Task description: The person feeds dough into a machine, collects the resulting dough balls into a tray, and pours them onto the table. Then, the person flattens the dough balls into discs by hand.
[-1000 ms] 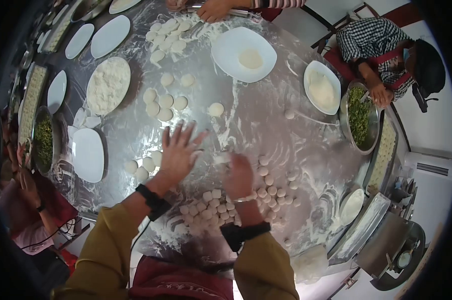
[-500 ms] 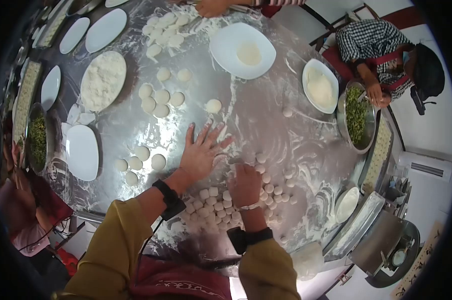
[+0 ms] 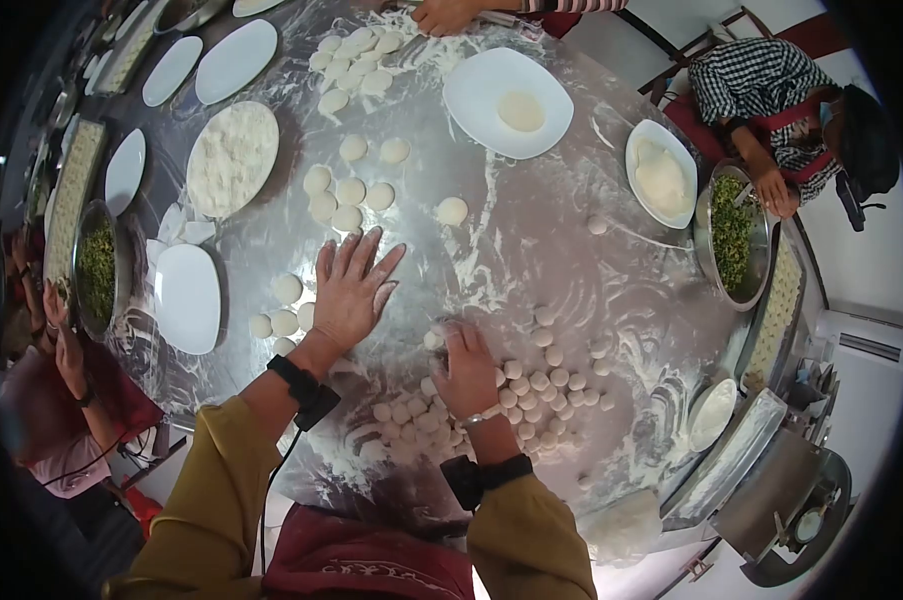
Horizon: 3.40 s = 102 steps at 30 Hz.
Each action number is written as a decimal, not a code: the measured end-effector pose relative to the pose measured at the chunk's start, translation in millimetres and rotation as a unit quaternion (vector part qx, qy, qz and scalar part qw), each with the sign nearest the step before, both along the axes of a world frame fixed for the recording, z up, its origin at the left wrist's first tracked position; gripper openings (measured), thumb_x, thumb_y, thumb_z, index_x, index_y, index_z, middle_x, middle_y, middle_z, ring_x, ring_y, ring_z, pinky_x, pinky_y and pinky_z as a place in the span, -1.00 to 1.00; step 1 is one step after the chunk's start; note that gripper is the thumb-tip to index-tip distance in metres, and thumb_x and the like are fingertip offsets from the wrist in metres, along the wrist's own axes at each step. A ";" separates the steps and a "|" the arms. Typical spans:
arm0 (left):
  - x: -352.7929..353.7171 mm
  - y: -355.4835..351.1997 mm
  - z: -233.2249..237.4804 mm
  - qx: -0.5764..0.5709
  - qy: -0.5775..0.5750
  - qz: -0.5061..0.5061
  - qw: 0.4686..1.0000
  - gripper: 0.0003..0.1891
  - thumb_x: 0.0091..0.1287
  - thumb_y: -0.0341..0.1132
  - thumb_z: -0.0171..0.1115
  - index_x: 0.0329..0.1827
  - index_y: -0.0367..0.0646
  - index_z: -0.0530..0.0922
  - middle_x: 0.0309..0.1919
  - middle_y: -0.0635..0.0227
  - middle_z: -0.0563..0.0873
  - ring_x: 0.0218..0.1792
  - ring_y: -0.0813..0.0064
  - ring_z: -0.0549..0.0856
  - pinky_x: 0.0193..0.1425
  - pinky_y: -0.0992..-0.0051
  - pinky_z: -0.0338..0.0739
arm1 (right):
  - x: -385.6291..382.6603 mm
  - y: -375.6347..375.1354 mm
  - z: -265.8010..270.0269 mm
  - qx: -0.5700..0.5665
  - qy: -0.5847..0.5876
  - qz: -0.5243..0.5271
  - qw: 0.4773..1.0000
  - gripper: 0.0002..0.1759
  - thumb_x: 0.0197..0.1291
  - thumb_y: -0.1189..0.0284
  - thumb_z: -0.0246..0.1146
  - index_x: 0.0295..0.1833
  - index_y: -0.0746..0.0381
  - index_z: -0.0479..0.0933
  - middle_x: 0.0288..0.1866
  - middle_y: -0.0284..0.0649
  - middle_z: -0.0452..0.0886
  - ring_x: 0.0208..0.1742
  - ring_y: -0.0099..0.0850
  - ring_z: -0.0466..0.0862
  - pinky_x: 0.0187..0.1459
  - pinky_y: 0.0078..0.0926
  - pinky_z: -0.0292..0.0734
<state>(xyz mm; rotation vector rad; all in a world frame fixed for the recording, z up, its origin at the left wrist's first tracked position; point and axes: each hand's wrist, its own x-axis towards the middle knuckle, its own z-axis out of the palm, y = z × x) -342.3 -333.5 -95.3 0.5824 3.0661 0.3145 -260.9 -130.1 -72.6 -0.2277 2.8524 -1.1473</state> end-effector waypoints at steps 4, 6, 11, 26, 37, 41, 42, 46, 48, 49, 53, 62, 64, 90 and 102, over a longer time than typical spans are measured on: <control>-1.3 -0.9 -1.1 0.013 0.008 0.002 1.000 -0.41 0.35 -0.09 0.20 0.48 0.31 0.34 0.46 0.27 0.33 0.43 0.13 0.32 0.48 -0.09 0.04 | -5.5 -16.8 -16.7 0.009 -0.039 -0.030 0.999 -0.65 0.06 0.53 0.28 0.02 0.25 0.51 -0.05 -0.01 0.54 0.01 0.03 0.56 0.07 -0.07 0.49; -1.0 -0.5 -1.6 0.020 0.005 0.003 1.000 -0.41 0.35 -0.09 0.20 0.48 0.32 0.34 0.46 0.27 0.33 0.43 0.12 0.31 0.48 -0.10 0.03 | -12.1 -26.7 -17.7 0.003 -0.033 -0.032 0.999 -0.69 0.09 0.51 0.28 0.00 0.27 0.52 -0.08 -0.02 0.54 -0.02 0.03 0.56 0.04 -0.06 0.49; 0.9 8.4 11.0 0.024 -0.014 0.023 0.999 -0.39 0.35 -0.08 0.19 0.50 0.33 0.32 0.51 0.27 0.25 0.47 0.13 0.26 0.50 -0.14 -0.04 | -13.1 -16.9 -22.4 -0.066 -0.024 -0.098 0.993 -0.67 0.14 0.48 0.29 0.03 0.30 0.50 -0.01 0.01 0.55 0.01 0.03 0.57 0.04 -0.09 0.50; 3.3 58.4 -11.3 0.038 -0.050 -0.098 0.993 -0.37 0.38 -0.05 0.15 0.54 0.37 0.25 0.55 0.34 0.21 0.53 0.14 0.17 0.54 -0.17 -0.13 | -17.3 31.6 -24.5 -0.009 0.000 -0.158 0.987 -0.63 0.15 0.37 0.32 0.07 0.23 0.54 -0.07 -0.02 0.62 -0.03 0.06 0.62 0.11 -0.01 0.49; 0.0 68.7 20.3 0.078 0.002 -0.100 0.992 -0.36 0.38 0.01 0.14 0.54 0.36 0.25 0.56 0.30 0.18 0.52 0.06 0.17 0.54 -0.18 -0.15 | 0.3 30.3 -25.9 0.042 0.065 -0.144 0.987 -0.59 0.05 0.41 0.29 0.07 0.22 0.52 0.07 -0.03 0.55 0.14 0.04 0.49 0.21 -0.02 0.36; 1.1 104.3 -8.8 0.043 -0.060 -0.123 0.990 -0.35 0.39 0.05 0.12 0.56 0.42 0.20 0.58 0.37 0.14 0.55 0.15 0.13 0.55 -0.21 -0.18 | 0.6 91.3 -6.2 0.204 -0.007 -0.239 0.949 -0.51 0.06 0.32 0.33 0.10 0.28 0.47 0.03 -0.01 0.54 0.14 0.03 0.50 0.19 0.02 0.36; 4.4 106.8 -7.8 0.041 -0.065 -0.114 0.991 -0.36 0.40 0.04 0.11 0.56 0.43 0.19 0.58 0.38 0.13 0.55 0.16 0.13 0.55 -0.22 -0.18 | 5.5 96.8 0.5 0.236 -0.038 -0.252 0.938 -0.51 0.05 0.31 0.34 0.09 0.29 0.47 0.02 0.00 0.53 0.13 0.02 0.50 0.17 0.03 0.36; -0.1 92.9 -4.4 0.024 -0.058 -0.106 0.992 -0.36 0.41 0.04 0.09 0.56 0.40 0.19 0.57 0.39 0.14 0.55 0.14 0.14 0.54 -0.23 -0.15 | 3.0 81.8 -31.4 0.180 0.009 -0.178 0.967 -0.49 0.00 0.28 0.38 0.07 0.25 0.50 -0.07 -0.06 0.56 0.07 -0.06 0.52 0.03 0.01 0.37; 1.2 72.5 -6.7 -0.001 -0.033 -0.085 0.996 -0.36 0.41 0.04 0.09 0.56 0.38 0.20 0.56 0.38 0.16 0.54 0.14 0.15 0.53 -0.22 -0.12 | 0.1 42.9 -26.8 0.182 0.027 -0.094 0.978 -0.53 -0.01 0.30 0.38 0.04 0.21 0.53 -0.07 -0.10 0.57 0.05 -0.10 0.54 -0.02 -0.04 0.39; 0.9 57.1 -11.1 -0.007 -0.019 -0.072 0.997 -0.36 0.40 0.02 0.12 0.56 0.37 0.20 0.55 0.37 0.18 0.54 0.13 0.17 0.53 -0.20 -0.11 | -1.3 26.4 -26.4 0.159 0.036 -0.043 0.986 -0.54 -0.01 0.32 0.38 0.04 0.21 0.53 -0.07 -0.10 0.57 0.04 -0.10 0.54 -0.02 -0.04 0.40; -4.7 24.9 8.2 0.013 -0.016 -0.025 0.999 -0.36 0.36 -0.07 0.18 0.53 0.32 0.26 0.53 0.34 0.24 0.50 0.11 0.21 0.52 -0.13 -0.10 | -4.9 -16.5 -27.0 0.040 0.002 -0.028 0.999 -0.51 -0.03 0.35 0.40 0.08 0.20 0.53 -0.02 -0.08 0.56 0.05 -0.06 0.53 0.02 -0.03 0.40; 13.9 100.7 5.6 0.047 -0.110 -0.140 0.983 -0.39 0.42 -0.01 0.08 0.55 0.38 0.22 0.57 0.38 0.16 0.57 0.16 0.10 0.56 -0.22 -0.26 | 21.0 97.3 -1.2 0.181 -0.079 -0.194 0.961 -0.48 -0.01 0.32 0.40 0.09 0.26 0.48 -0.02 -0.05 0.57 0.05 -0.01 0.55 0.04 -0.03 0.40; 18.0 100.7 -0.9 0.053 -0.108 -0.150 0.981 -0.40 0.41 -0.01 0.08 0.54 0.38 0.23 0.57 0.38 0.17 0.57 0.18 0.10 0.56 -0.22 -0.26 | 24.2 99.8 -10.5 0.180 -0.128 -0.192 0.956 -0.47 -0.01 0.30 0.40 0.08 0.28 0.48 -0.06 -0.04 0.59 0.01 -0.01 0.57 0.02 -0.04 0.41; 13.2 98.9 -15.2 -0.025 0.036 -0.143 0.989 -0.43 0.42 -0.15 0.01 0.54 0.26 0.28 0.58 0.33 0.19 0.55 0.09 0.18 0.56 -0.13 -0.15 | 17.5 25.3 -15.5 -0.043 -0.036 -0.241 0.969 -0.50 -0.03 0.50 0.25 0.10 0.37 0.43 0.07 0.18 0.52 0.05 0.10 0.58 0.08 -0.07 0.52; -0.2 70.9 30.9 0.108 -0.022 -0.034 0.993 -0.41 0.43 -0.12 0.06 0.54 0.24 0.27 0.56 0.29 0.19 0.54 0.10 0.14 0.54 -0.11 -0.15 | 29.8 59.6 -13.3 -0.071 -0.017 -0.236 0.969 -0.49 0.01 0.46 0.38 0.12 0.30 0.46 0.01 0.05 0.56 -0.01 0.02 0.58 0.02 -0.09 0.50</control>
